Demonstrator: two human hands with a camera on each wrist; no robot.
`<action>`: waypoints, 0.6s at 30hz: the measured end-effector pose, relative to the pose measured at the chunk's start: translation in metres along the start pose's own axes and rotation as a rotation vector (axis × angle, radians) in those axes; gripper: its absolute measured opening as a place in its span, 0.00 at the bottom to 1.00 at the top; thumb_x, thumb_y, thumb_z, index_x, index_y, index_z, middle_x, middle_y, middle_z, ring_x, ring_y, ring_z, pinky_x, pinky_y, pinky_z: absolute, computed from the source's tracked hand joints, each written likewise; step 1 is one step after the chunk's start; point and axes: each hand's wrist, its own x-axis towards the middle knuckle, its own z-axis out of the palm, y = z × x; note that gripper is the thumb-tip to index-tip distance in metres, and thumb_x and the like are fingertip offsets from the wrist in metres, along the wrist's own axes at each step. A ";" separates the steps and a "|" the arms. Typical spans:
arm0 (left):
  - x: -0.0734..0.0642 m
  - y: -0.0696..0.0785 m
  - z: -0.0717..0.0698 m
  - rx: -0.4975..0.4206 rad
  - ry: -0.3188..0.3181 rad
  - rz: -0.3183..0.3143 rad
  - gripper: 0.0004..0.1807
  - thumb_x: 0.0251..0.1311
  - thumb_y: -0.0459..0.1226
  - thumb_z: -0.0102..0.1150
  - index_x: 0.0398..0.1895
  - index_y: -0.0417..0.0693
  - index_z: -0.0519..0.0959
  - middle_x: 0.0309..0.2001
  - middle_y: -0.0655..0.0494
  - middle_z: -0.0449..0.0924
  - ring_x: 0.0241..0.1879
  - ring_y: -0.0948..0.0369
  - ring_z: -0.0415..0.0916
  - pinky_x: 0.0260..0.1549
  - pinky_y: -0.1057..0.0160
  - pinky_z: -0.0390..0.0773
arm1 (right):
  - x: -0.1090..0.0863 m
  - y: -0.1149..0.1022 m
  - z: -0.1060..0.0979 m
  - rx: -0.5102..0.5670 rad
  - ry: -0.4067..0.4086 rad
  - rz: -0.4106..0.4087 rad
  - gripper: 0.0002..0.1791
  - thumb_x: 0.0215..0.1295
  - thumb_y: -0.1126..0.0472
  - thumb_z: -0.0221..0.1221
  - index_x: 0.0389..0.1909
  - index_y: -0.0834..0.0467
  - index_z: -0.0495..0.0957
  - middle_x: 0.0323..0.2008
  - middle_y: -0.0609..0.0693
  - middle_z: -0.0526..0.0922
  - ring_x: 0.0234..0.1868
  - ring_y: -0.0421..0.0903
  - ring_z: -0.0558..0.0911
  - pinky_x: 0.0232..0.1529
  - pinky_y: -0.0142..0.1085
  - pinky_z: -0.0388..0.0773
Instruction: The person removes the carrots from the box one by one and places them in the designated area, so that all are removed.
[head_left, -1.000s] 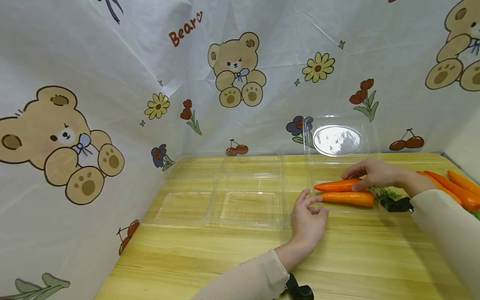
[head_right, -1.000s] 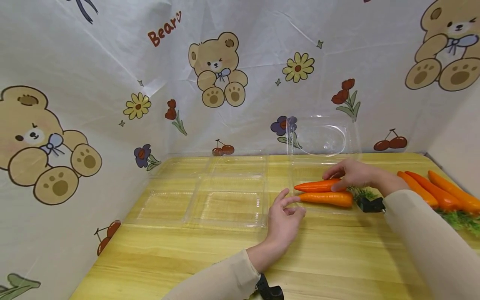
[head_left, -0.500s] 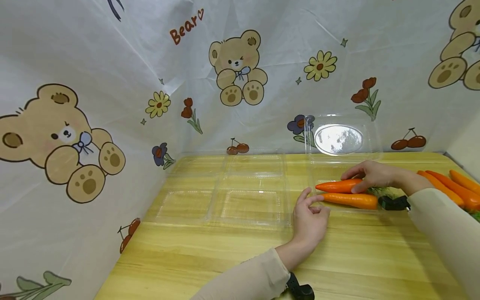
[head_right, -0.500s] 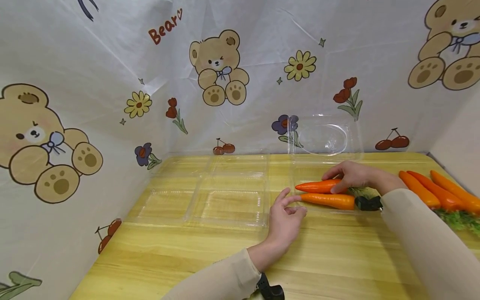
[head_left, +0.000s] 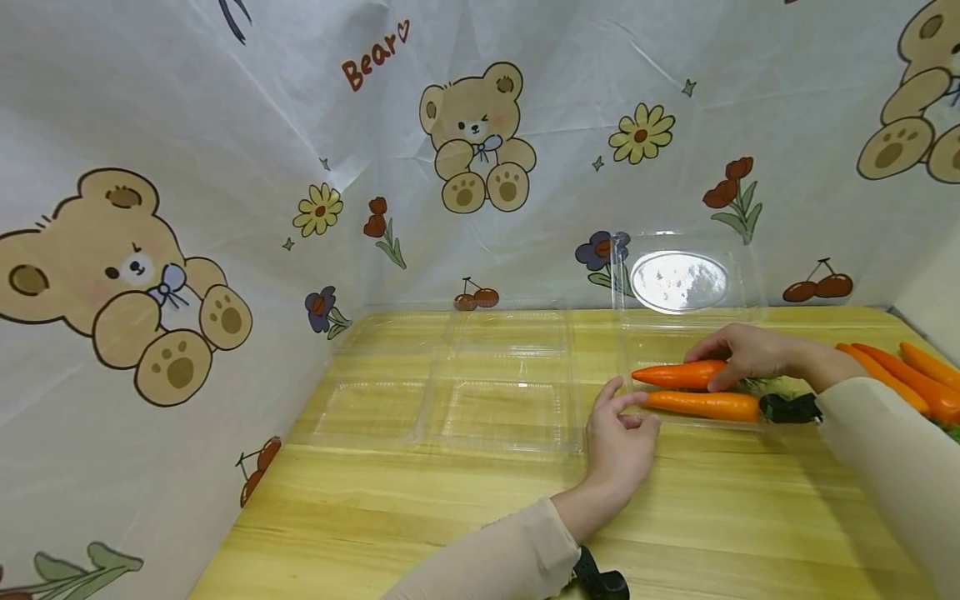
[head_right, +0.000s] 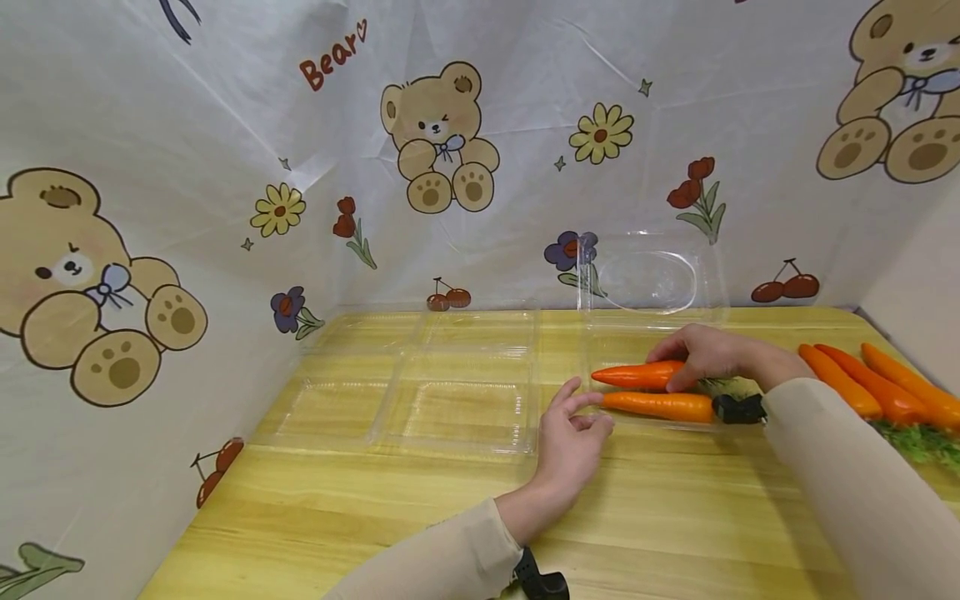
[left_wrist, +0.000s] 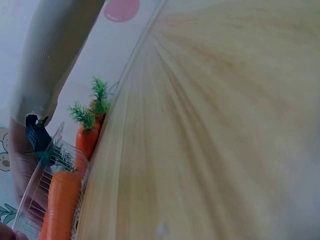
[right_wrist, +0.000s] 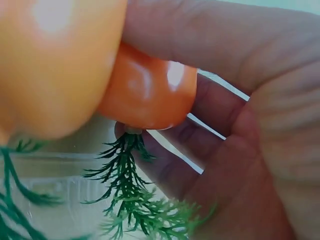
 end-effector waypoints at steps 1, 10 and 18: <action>0.000 0.000 0.000 -0.002 -0.001 0.001 0.11 0.57 0.26 0.68 0.39 0.50 0.88 0.70 0.69 0.71 0.31 0.72 0.78 0.32 0.74 0.80 | 0.000 0.000 0.000 -0.007 -0.002 -0.005 0.27 0.57 0.61 0.74 0.58 0.62 0.82 0.49 0.52 0.87 0.42 0.44 0.81 0.46 0.31 0.81; -0.001 0.001 0.000 -0.023 -0.002 -0.016 0.10 0.57 0.27 0.70 0.40 0.50 0.88 0.70 0.71 0.71 0.33 0.71 0.78 0.32 0.73 0.81 | -0.009 -0.010 -0.007 -0.067 0.010 -0.012 0.27 0.56 0.60 0.74 0.58 0.61 0.82 0.48 0.51 0.86 0.42 0.43 0.80 0.44 0.32 0.80; -0.002 0.000 0.001 -0.026 -0.007 -0.011 0.11 0.57 0.27 0.69 0.41 0.47 0.88 0.72 0.65 0.71 0.33 0.71 0.79 0.31 0.73 0.80 | -0.019 -0.020 -0.011 -0.141 0.085 0.007 0.29 0.60 0.54 0.73 0.61 0.60 0.81 0.52 0.50 0.86 0.45 0.43 0.80 0.46 0.32 0.79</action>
